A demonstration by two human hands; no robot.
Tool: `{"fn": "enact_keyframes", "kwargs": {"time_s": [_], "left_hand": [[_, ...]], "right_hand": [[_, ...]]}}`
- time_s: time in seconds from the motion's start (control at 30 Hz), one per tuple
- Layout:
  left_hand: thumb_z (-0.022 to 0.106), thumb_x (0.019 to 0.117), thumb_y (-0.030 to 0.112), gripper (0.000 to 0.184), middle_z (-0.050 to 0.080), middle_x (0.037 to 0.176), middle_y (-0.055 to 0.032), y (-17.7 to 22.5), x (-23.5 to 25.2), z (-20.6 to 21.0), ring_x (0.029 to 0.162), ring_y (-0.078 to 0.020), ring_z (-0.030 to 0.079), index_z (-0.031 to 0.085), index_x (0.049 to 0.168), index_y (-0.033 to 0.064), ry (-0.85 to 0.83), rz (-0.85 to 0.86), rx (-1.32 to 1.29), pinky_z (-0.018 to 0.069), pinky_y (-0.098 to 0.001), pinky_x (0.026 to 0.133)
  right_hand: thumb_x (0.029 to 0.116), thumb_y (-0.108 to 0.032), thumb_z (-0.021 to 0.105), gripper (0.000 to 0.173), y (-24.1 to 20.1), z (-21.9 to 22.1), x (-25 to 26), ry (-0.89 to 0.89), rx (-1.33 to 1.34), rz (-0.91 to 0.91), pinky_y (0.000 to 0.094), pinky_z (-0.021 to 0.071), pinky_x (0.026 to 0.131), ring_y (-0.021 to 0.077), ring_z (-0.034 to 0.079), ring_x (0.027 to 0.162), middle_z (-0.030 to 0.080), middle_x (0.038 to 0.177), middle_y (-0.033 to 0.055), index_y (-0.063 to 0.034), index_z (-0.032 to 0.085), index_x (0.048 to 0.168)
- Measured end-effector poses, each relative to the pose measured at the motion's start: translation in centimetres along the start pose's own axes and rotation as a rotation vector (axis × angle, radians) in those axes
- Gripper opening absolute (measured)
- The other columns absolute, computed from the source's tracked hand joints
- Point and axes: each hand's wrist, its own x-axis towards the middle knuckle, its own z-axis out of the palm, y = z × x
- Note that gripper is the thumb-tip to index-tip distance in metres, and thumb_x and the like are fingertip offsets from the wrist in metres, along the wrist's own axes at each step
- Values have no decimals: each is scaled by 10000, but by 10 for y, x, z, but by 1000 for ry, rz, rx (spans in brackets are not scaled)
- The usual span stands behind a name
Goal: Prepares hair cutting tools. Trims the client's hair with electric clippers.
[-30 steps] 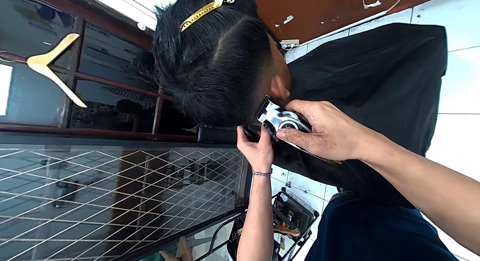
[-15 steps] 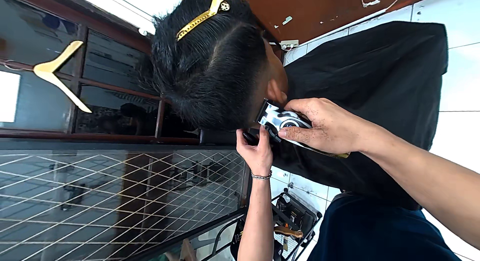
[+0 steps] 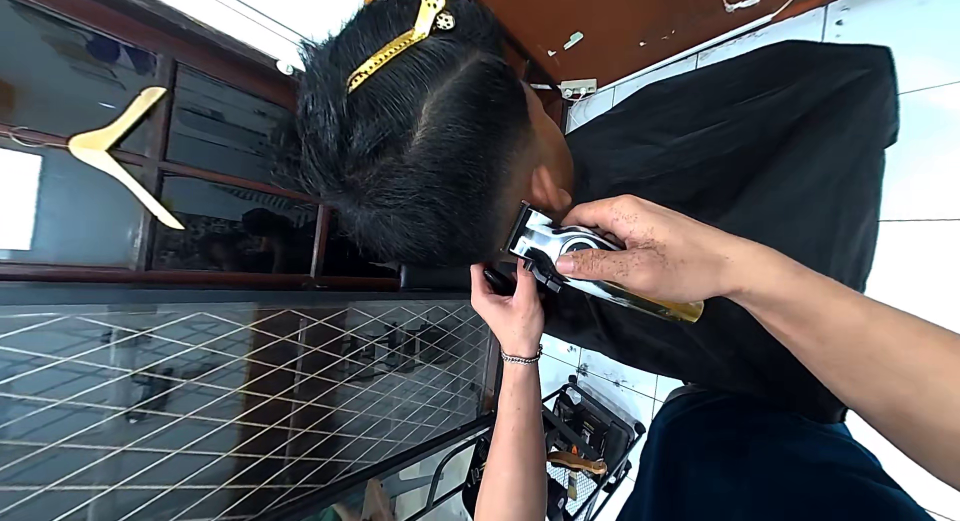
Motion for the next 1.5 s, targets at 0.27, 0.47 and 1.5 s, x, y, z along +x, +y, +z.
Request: {"fn": "enact_keyframes", "kwargs": {"time_s": [0.27, 0.47, 1.5], "left_hand": [[654, 878, 90, 186, 571, 657, 59, -1, 0, 1, 465, -43, 568, 559, 1036, 69, -9, -15, -12, 556, -240, 457], [655, 899, 116, 201, 599, 694, 52, -1, -1, 1, 491, -43, 594, 572, 1072, 57, 1, -19, -14, 569, -250, 465], [543, 1012, 400, 177, 661, 1168, 100, 39, -17, -76, 1064, -77, 638, 694, 1049, 317, -442, 68, -443, 532, -247, 915]], "right_hand": [[1014, -363, 588, 263, -8, -9, 6, 4, -8, -26, 219, 440, 553, 20, 550, 630, 580, 729, -52, -117, 671, 974], [1019, -346, 581, 264, 4, -8, 5, -61, 9, 5, 223, 427, 534, 21, 540, 607, 580, 705, -47, -111, 682, 951], [996, -195, 574, 203, 11, -6, -52, -21, 573, -207, 142, 549, 695, -38, 633, 783, 671, 867, -74, -59, 683, 1102]]}}
